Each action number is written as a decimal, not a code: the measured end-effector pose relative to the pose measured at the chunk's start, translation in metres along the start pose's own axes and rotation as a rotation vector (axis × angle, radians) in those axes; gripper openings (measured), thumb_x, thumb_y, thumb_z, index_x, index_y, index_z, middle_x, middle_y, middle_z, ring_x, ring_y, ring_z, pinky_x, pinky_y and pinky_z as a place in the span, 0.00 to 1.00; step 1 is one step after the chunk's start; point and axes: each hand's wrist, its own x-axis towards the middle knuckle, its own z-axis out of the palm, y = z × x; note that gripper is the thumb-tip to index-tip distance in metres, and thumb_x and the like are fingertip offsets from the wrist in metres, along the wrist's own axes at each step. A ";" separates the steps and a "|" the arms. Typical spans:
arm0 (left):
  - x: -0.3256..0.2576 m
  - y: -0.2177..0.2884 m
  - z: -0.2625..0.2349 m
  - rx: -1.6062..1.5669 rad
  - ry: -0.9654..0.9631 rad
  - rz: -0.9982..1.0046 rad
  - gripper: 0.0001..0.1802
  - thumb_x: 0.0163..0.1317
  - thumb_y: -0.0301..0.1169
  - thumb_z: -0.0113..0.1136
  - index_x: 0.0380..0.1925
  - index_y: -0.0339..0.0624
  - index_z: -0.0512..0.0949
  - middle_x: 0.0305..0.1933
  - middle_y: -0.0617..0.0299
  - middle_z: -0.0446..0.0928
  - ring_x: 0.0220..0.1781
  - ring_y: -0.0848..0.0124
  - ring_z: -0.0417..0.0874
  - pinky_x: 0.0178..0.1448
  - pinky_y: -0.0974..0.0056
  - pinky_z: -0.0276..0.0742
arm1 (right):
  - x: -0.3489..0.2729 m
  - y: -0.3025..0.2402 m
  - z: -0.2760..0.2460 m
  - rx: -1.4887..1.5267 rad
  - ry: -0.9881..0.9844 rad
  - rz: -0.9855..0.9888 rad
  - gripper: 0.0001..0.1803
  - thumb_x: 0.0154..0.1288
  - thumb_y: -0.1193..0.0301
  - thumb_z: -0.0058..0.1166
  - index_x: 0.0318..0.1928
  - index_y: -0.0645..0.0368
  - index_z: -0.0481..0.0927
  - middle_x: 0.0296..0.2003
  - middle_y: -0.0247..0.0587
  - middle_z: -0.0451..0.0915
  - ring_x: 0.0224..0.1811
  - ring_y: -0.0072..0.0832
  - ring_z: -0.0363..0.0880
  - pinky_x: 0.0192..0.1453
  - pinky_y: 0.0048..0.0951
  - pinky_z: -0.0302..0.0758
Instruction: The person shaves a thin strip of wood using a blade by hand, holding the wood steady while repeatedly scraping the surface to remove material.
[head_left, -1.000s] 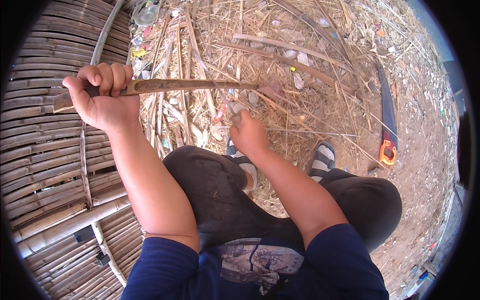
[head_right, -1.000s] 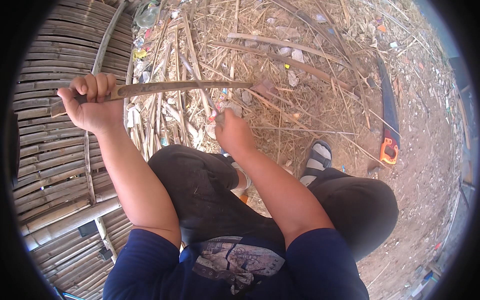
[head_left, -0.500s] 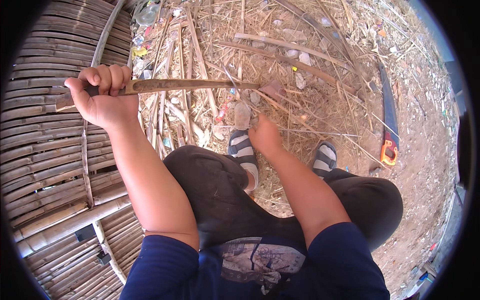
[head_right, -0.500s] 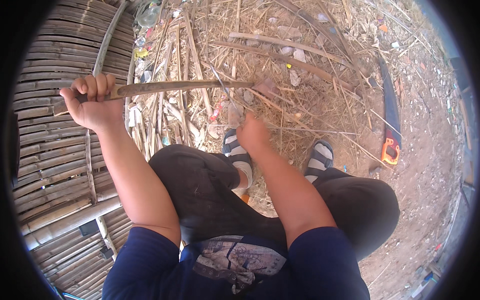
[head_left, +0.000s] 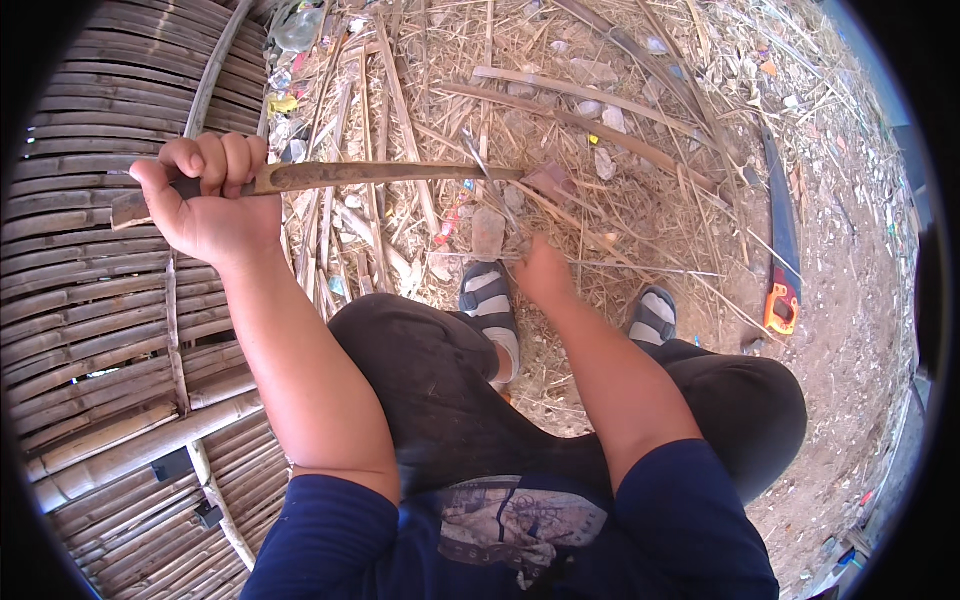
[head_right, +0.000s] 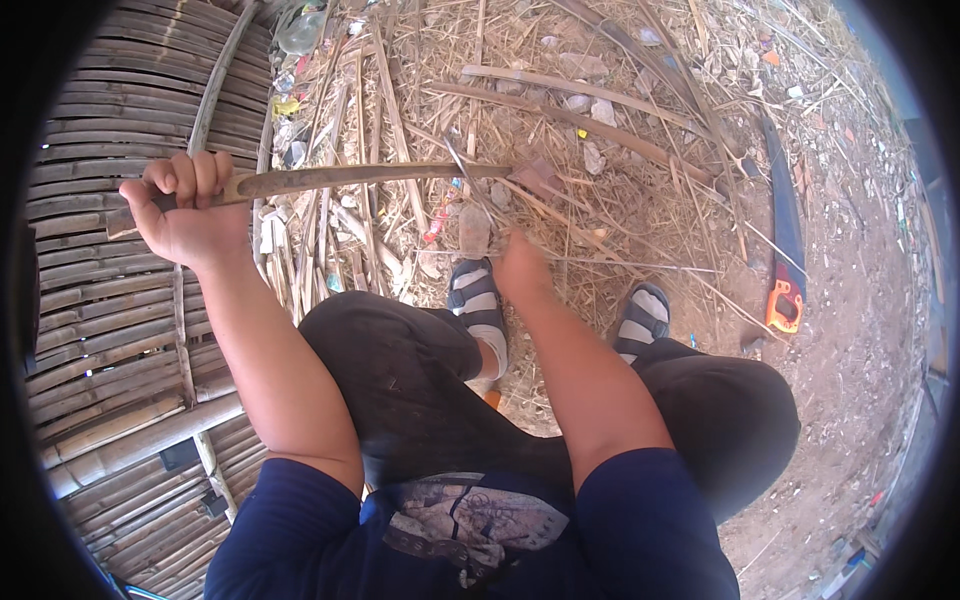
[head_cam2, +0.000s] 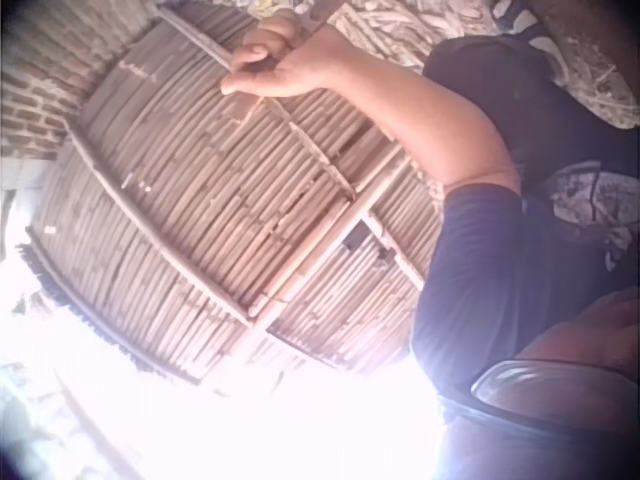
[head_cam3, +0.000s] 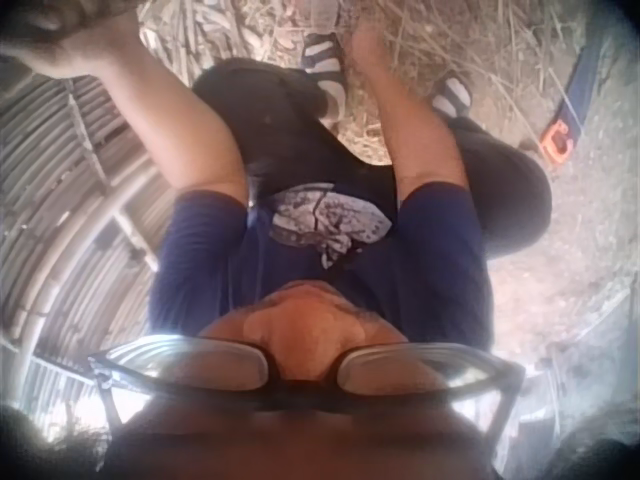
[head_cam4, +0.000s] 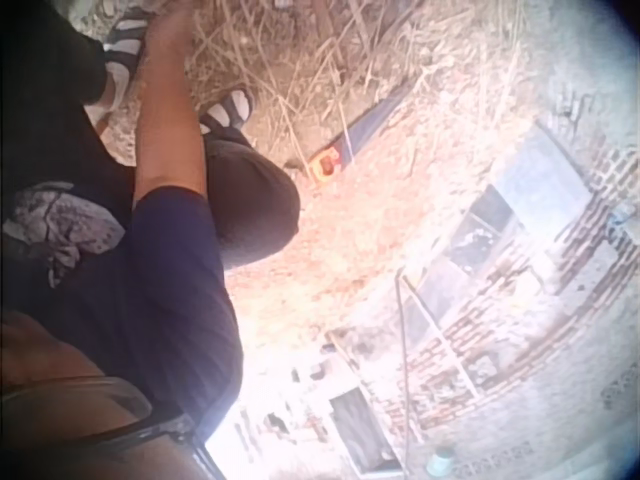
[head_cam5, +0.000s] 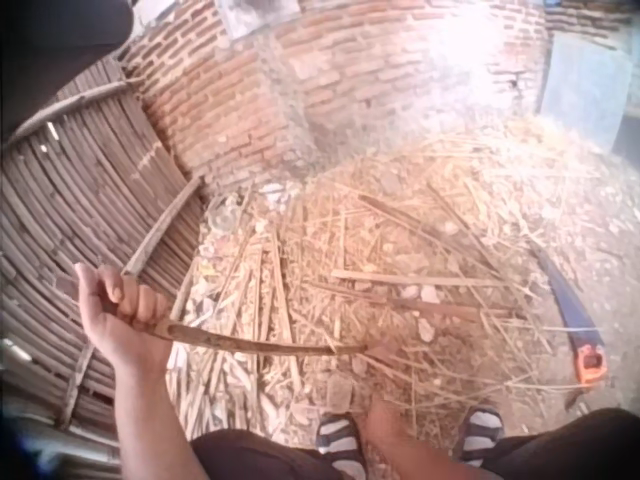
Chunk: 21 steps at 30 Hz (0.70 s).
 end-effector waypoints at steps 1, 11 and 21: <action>0.001 0.000 0.000 0.002 0.013 0.007 0.28 0.72 0.55 0.50 0.20 0.46 0.66 0.16 0.69 0.49 0.19 0.74 0.45 0.28 0.65 0.46 | 0.002 0.007 -0.001 -0.044 0.000 0.022 0.18 0.61 0.68 0.58 0.50 0.61 0.75 0.40 0.59 0.84 0.45 0.57 0.83 0.51 0.52 0.79; -0.002 0.001 0.001 0.023 0.048 0.016 0.27 0.72 0.53 0.50 0.21 0.46 0.66 0.17 0.69 0.51 0.19 0.73 0.47 0.29 0.65 0.48 | -0.033 -0.093 -0.014 0.187 0.000 -0.319 0.16 0.61 0.70 0.57 0.48 0.61 0.72 0.36 0.60 0.83 0.42 0.57 0.83 0.46 0.52 0.79; -0.005 -0.005 0.021 0.245 0.359 0.114 0.26 0.77 0.52 0.40 0.23 0.48 0.64 0.17 0.69 0.51 0.20 0.73 0.48 0.30 0.65 0.52 | -0.027 -0.033 0.018 0.134 0.050 -0.114 0.19 0.61 0.68 0.61 0.47 0.64 0.70 0.33 0.64 0.82 0.38 0.60 0.82 0.41 0.54 0.77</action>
